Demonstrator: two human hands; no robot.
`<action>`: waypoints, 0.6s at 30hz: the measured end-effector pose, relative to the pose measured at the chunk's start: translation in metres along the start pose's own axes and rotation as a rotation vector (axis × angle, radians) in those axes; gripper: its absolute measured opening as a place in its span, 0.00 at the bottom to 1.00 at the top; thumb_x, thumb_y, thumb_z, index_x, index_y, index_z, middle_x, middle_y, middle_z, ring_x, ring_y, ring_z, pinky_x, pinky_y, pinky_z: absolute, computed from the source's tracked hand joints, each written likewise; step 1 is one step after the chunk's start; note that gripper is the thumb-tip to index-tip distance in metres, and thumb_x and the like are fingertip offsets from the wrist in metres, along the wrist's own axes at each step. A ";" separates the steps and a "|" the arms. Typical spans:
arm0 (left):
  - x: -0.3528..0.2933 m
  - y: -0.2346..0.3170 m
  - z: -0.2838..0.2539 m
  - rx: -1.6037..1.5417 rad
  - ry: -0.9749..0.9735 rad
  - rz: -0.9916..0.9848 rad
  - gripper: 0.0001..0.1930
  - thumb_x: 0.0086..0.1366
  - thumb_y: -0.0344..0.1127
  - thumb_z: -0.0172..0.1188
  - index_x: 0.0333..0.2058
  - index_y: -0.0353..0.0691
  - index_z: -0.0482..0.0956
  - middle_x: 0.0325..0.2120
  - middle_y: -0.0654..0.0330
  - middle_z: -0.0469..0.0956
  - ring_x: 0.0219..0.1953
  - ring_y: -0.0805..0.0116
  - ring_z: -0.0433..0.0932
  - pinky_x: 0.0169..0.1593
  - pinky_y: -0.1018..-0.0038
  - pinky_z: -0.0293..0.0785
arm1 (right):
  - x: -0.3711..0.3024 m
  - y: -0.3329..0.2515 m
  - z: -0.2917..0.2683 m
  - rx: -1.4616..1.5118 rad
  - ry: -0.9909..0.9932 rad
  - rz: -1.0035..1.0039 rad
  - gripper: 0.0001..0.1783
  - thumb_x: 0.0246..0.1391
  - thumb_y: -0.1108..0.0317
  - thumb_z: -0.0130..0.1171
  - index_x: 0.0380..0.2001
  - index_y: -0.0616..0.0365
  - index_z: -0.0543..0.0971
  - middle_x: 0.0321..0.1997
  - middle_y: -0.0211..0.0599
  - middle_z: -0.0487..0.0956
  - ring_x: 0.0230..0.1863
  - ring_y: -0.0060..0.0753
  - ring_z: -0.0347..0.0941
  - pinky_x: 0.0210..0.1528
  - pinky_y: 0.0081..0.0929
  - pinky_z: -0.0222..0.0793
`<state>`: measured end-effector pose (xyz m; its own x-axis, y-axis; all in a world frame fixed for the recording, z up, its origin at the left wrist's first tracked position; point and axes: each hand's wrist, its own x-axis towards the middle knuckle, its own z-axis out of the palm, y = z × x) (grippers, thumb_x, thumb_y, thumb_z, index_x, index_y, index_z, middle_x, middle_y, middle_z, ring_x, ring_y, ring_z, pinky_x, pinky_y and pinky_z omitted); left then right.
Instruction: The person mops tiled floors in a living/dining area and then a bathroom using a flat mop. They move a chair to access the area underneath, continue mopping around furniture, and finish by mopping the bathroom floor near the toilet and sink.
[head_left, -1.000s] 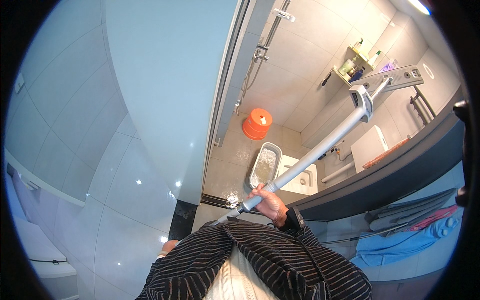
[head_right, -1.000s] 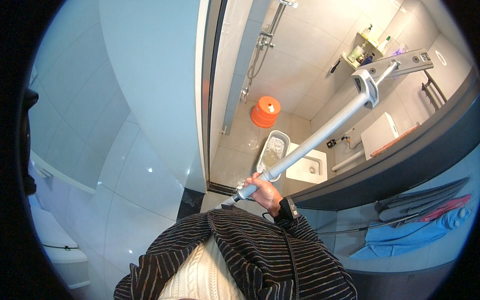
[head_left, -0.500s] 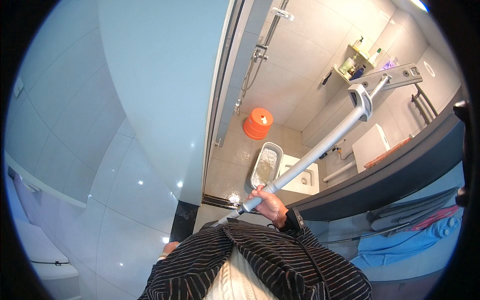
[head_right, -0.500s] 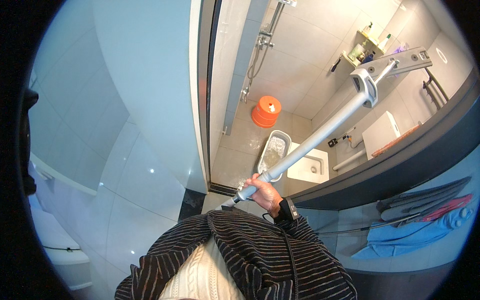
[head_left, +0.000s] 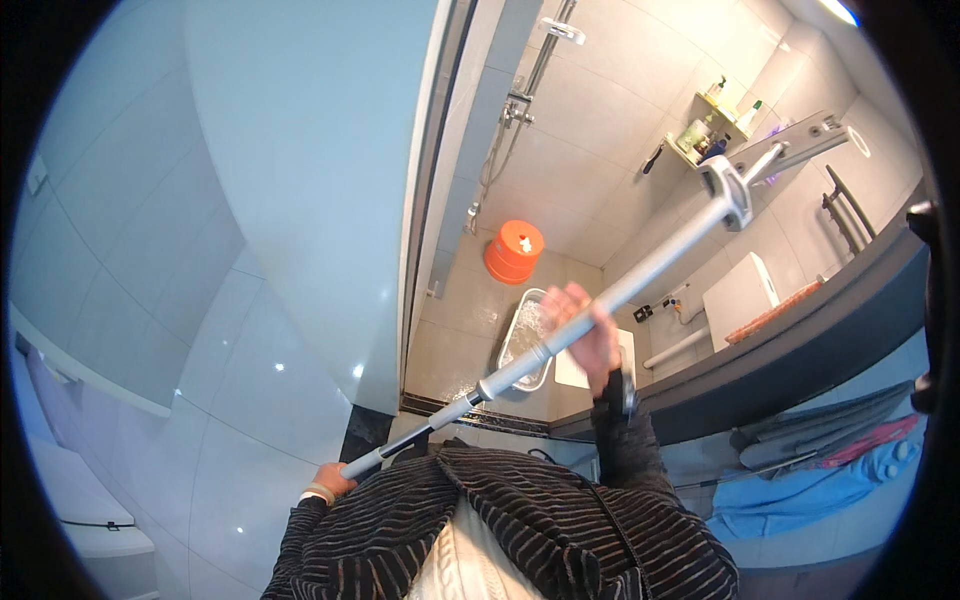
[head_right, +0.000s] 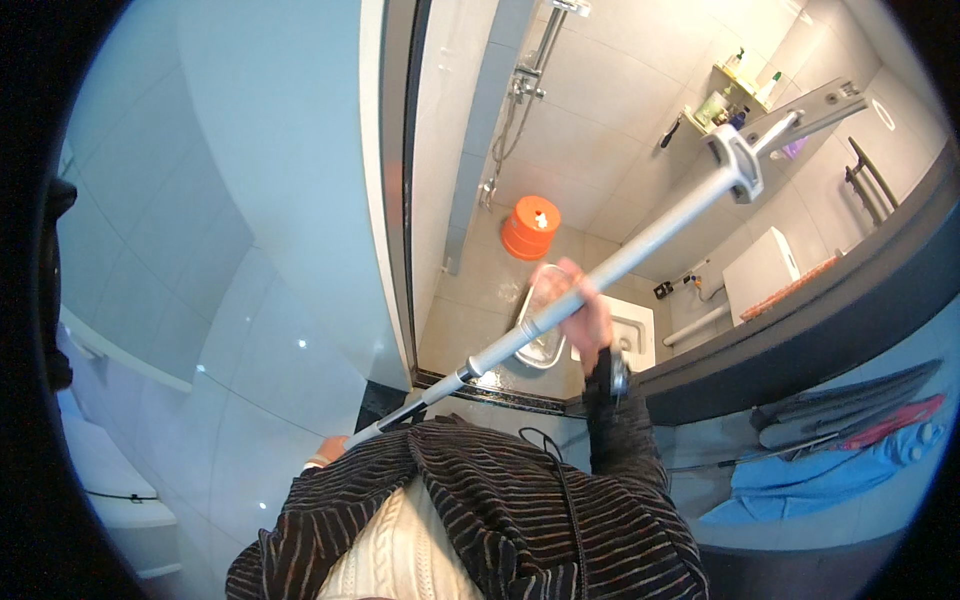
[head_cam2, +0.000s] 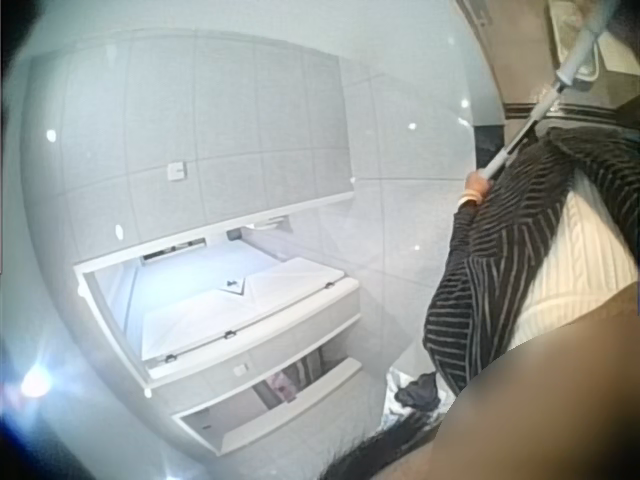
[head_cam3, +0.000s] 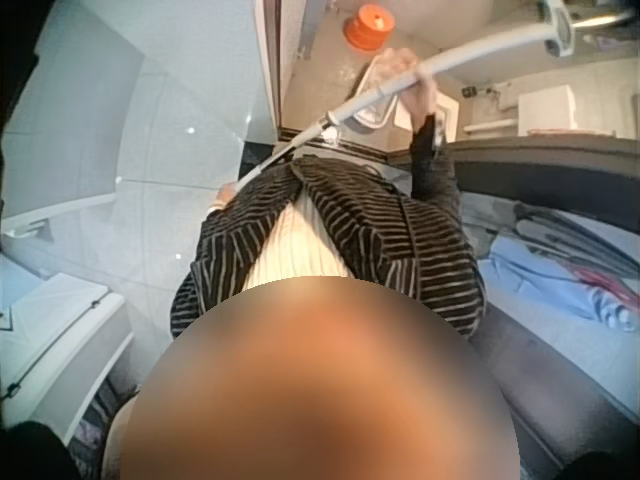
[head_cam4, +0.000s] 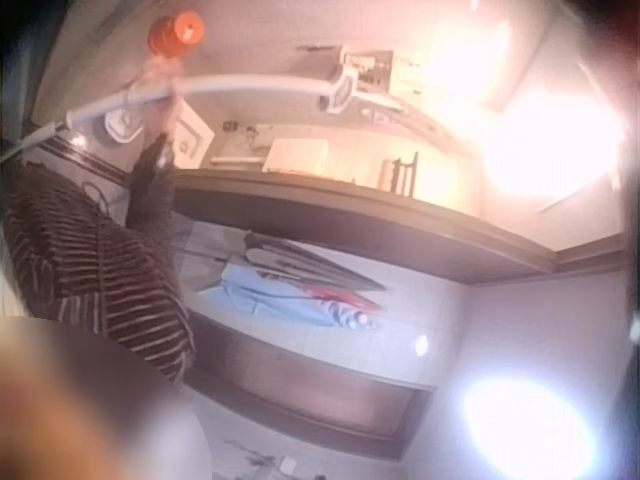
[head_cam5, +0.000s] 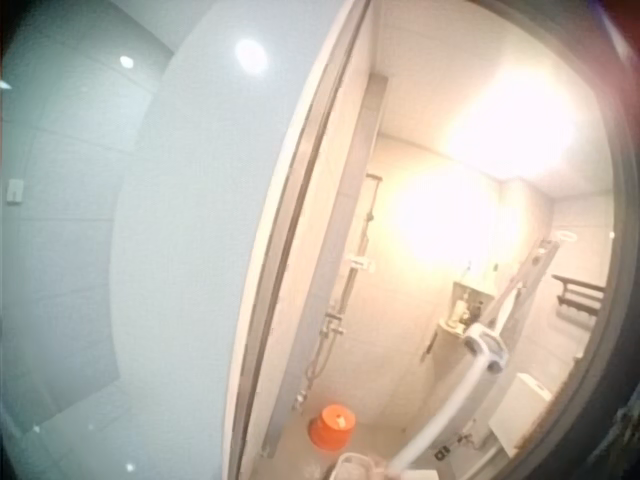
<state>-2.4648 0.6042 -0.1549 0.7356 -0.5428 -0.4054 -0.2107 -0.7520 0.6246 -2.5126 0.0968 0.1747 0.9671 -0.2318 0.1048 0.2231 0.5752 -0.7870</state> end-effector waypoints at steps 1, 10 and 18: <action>-0.003 0.007 -0.009 0.001 -0.016 0.000 0.15 0.44 0.46 0.65 0.29 0.43 0.81 0.29 0.49 0.80 0.36 0.47 0.78 0.41 0.58 0.75 | 0.019 -0.019 -0.004 0.178 0.206 -0.088 0.19 0.53 0.55 0.60 0.43 0.55 0.74 0.41 0.39 0.76 0.43 0.34 0.73 0.48 0.38 0.67; -0.024 0.003 -0.037 0.106 0.324 -0.193 0.07 0.47 0.33 0.62 0.29 0.47 0.79 0.30 0.55 0.80 0.39 0.49 0.77 0.45 0.57 0.70 | 0.031 0.018 -0.031 0.254 0.137 0.104 0.09 0.50 0.67 0.60 0.23 0.49 0.69 0.21 0.27 0.67 0.27 0.26 0.64 0.42 0.35 0.65; -0.012 0.069 -0.037 0.214 0.482 0.155 0.06 0.45 0.36 0.65 0.21 0.43 0.78 0.24 0.56 0.77 0.37 0.53 0.76 0.52 0.56 0.64 | 0.041 -0.027 0.007 0.110 0.015 0.069 0.08 0.53 0.64 0.59 0.33 0.53 0.72 0.31 0.39 0.76 0.38 0.36 0.72 0.51 0.42 0.67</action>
<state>-2.4643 0.5730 -0.0820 0.8866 -0.4582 0.0639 -0.4292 -0.7633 0.4828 -2.4784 0.0773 0.2050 0.9789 -0.2000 0.0423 0.1686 0.6727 -0.7204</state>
